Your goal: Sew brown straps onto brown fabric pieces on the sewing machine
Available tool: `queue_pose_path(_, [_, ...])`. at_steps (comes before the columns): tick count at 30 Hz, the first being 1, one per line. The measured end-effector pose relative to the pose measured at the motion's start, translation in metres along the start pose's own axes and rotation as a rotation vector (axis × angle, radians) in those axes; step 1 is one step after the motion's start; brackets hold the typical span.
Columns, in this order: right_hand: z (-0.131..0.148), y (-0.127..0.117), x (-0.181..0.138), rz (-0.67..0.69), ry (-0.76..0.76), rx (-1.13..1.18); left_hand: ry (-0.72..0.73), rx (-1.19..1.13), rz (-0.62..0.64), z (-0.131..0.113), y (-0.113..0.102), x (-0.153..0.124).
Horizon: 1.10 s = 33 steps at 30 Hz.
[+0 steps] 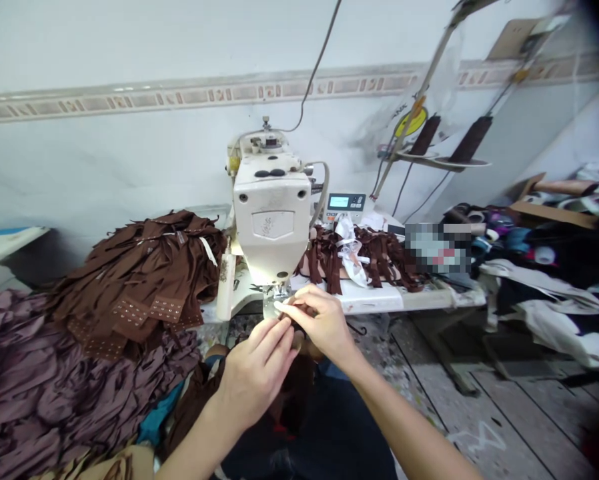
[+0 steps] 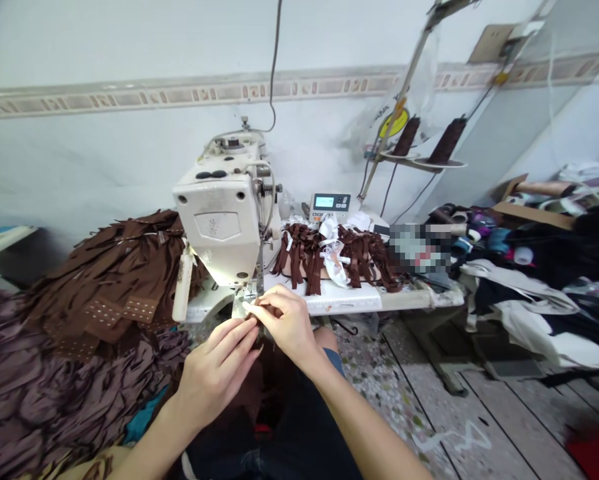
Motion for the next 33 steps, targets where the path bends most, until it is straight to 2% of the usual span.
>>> queue_pose_path(3, [-0.004,0.001,0.006,0.04,-0.027,-0.021,0.057,0.042,0.013,0.001,0.005,0.0])
queue_pose_path(9, [0.014,0.006,-0.011,0.354,-0.254,-0.151,-0.029,0.026,-0.069,0.004,0.004,-0.009])
queue_pose_path(12, [0.012,-0.001,-0.022,0.365,-0.299,-0.209,-0.08,0.004,-0.072,0.008,0.007,-0.014])
queue_pose_path(17, [-0.001,-0.006,-0.031,0.304,-0.277,-0.207,-0.002,-0.047,-0.004,0.005,0.014,-0.013])
queue_pose_path(22, [-0.01,-0.004,-0.034,0.21,-0.114,-0.077,0.02,0.028,-0.026,0.003,0.013,-0.006])
queue_pose_path(25, [-0.021,-0.007,-0.042,0.092,0.01,0.018,0.001,0.057,-0.029,0.001,0.014,-0.005])
queue_pose_path(29, [-0.053,-0.013,-0.06,-0.085,0.26,0.194,-0.004,0.065,-0.016,0.0,0.016,-0.005])
queue_pose_path(31, [-0.07,-0.006,-0.069,-0.058,0.395,0.323,-0.005,0.059,-0.005,0.0,0.017,-0.005])
queue_pose_path(33, [-0.077,0.002,-0.074,-0.012,0.464,0.436,-0.009,0.048,0.007,0.001,0.019,-0.004])
Point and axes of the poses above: each hand's wrist, its own x-axis towards the middle knuckle, its own y-axis out of the palm, z = x × y, the point moved 8 cm from there along x, towards the middle knuckle, and after that the axes turned 15 degrees about x, right-handed, at the moved point
